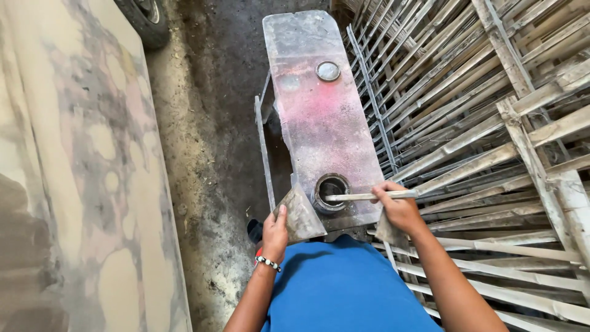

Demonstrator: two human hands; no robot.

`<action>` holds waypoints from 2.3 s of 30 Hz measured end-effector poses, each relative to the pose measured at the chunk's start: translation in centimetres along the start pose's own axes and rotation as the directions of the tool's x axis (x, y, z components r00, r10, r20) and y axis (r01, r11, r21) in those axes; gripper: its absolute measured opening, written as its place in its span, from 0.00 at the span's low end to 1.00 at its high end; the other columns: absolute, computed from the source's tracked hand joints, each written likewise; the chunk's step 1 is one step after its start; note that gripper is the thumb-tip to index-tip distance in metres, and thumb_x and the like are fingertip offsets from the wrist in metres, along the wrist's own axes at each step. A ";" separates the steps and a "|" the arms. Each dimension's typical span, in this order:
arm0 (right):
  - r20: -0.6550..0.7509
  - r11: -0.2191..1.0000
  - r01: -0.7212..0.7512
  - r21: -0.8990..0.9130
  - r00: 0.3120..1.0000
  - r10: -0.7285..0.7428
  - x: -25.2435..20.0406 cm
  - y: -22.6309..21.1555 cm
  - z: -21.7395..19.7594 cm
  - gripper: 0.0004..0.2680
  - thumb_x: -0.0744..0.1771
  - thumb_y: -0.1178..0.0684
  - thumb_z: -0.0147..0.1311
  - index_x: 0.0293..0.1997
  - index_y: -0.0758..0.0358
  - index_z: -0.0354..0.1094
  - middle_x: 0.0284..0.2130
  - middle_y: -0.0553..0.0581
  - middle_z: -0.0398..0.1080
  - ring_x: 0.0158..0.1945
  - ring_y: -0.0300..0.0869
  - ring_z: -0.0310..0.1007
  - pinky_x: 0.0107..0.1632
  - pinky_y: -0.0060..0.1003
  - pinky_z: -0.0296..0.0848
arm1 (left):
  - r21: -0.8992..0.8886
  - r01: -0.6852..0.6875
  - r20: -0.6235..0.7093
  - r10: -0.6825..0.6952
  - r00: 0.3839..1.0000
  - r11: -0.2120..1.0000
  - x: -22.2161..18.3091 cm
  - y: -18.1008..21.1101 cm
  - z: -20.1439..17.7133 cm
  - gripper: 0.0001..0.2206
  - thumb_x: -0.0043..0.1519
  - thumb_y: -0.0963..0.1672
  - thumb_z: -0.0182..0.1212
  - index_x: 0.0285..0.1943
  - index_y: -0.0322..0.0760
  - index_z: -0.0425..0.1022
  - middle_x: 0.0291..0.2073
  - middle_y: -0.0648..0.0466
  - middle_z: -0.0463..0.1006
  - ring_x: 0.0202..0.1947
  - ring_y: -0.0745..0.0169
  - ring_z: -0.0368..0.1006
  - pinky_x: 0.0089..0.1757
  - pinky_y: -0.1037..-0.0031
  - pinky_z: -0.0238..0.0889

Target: The person scoops a gray paste from a container using a putty knife and applies it to the side panel of a vehicle. They spread the paste across the surface with the knife, smoothing it out in broad strokes.

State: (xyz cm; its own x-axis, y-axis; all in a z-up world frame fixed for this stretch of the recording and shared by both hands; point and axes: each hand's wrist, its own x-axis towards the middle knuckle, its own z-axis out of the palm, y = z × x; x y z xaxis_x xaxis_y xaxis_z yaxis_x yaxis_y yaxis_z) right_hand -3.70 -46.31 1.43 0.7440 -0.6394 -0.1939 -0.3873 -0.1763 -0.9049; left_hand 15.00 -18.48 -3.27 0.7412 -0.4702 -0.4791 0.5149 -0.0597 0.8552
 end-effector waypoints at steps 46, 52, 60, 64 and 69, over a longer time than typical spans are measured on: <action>0.124 0.962 0.164 0.217 0.973 -0.194 -13.1 -6.4 -8.5 0.09 0.63 0.66 0.58 0.44 0.66 0.79 0.40 0.57 0.77 0.43 0.40 0.77 0.45 0.32 0.75 | -0.293 0.203 0.177 -0.155 0.972 0.934 6.5 -2.1 6.1 0.18 0.73 0.50 0.48 0.53 0.28 0.74 0.43 0.49 0.80 0.42 0.61 0.76 0.45 0.67 0.70; 0.056 0.990 0.022 0.136 0.998 -0.030 -13.4 -5.9 -8.4 0.10 0.64 0.63 0.58 0.49 0.66 0.76 0.37 0.58 0.81 0.40 0.37 0.78 0.43 0.30 0.76 | -0.321 0.153 0.224 -0.082 0.971 0.935 6.1 0.5 7.0 0.19 0.73 0.51 0.48 0.51 0.28 0.75 0.42 0.50 0.81 0.41 0.63 0.77 0.44 0.68 0.71; -0.161 0.811 -0.165 0.562 0.940 0.302 -12.0 -0.4 -8.6 0.13 0.71 0.50 0.45 0.48 0.73 0.70 0.27 0.60 0.76 0.18 0.35 0.57 0.24 0.29 0.58 | -0.389 0.153 0.290 -0.037 0.956 0.909 5.1 1.6 7.5 0.19 0.72 0.51 0.48 0.54 0.31 0.75 0.46 0.52 0.81 0.44 0.64 0.78 0.47 0.70 0.72; -0.131 0.576 -0.159 0.802 0.894 0.429 -12.1 1.0 -7.8 0.10 0.72 0.51 0.49 0.51 0.68 0.68 0.25 0.57 0.73 0.16 0.34 0.55 0.23 0.31 0.57 | -0.441 0.188 0.311 -0.047 0.949 0.877 4.6 2.0 7.8 0.18 0.72 0.51 0.49 0.55 0.33 0.74 0.47 0.52 0.81 0.45 0.64 0.78 0.48 0.70 0.71; 0.018 0.445 -0.175 0.878 0.942 0.335 -12.2 2.2 -7.9 0.10 0.70 0.54 0.49 0.53 0.70 0.67 0.31 0.57 0.76 0.17 0.34 0.57 0.24 0.31 0.57 | -0.442 0.155 0.317 -0.007 0.948 0.884 4.5 2.6 7.9 0.19 0.72 0.51 0.49 0.56 0.32 0.75 0.48 0.52 0.81 0.46 0.64 0.77 0.49 0.71 0.71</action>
State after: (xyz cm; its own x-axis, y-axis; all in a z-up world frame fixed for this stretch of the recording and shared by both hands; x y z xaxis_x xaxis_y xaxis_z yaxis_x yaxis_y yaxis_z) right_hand -17.91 -44.83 4.80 0.5812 -0.6478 -0.4925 0.1756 0.6907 -0.7015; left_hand 16.31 -27.70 -1.62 0.5624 -0.7249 -0.3977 0.7599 0.2635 0.5943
